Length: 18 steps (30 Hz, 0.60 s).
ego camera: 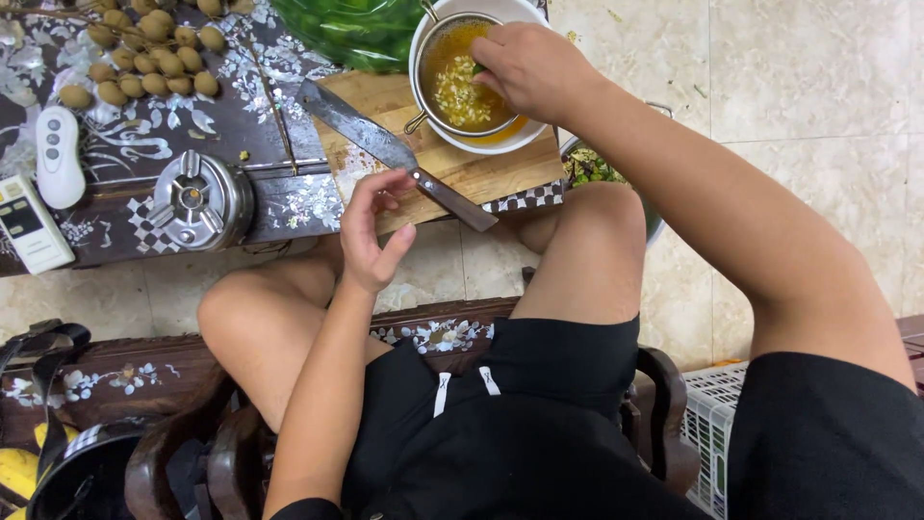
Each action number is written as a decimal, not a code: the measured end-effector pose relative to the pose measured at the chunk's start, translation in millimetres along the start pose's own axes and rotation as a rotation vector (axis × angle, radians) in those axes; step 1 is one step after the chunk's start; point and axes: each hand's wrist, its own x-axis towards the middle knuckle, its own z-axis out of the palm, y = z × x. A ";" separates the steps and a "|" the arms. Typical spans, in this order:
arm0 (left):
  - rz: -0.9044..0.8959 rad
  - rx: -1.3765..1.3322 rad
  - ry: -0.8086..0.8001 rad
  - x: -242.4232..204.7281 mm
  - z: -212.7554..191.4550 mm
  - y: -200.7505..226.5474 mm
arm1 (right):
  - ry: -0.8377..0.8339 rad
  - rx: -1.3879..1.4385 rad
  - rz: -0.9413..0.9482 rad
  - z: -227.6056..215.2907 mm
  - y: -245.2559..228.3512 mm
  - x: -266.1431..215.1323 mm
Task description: The recorder is seen cutting small green limes and adding their juice to a bowl containing a sauce mixture.
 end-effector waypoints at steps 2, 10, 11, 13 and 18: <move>0.001 0.009 -0.001 0.7 0.8 -0.2 | 0.002 0.022 0.000 -2.0 0.3 2.7; -0.012 0.019 -0.018 1.9 1.2 -3.5 | 0.061 0.107 0.041 4.9 1.9 7.3; -0.013 0.018 -0.019 1.9 1.8 -2.3 | 0.060 0.107 0.043 3.4 2.5 6.8; -0.021 0.016 -0.027 1.9 2.5 -0.1 | 0.074 0.146 0.081 0.6 3.3 5.6; -0.046 0.022 -0.034 3.2 2.5 0.2 | 0.104 0.217 -0.010 -30.6 5.8 3.6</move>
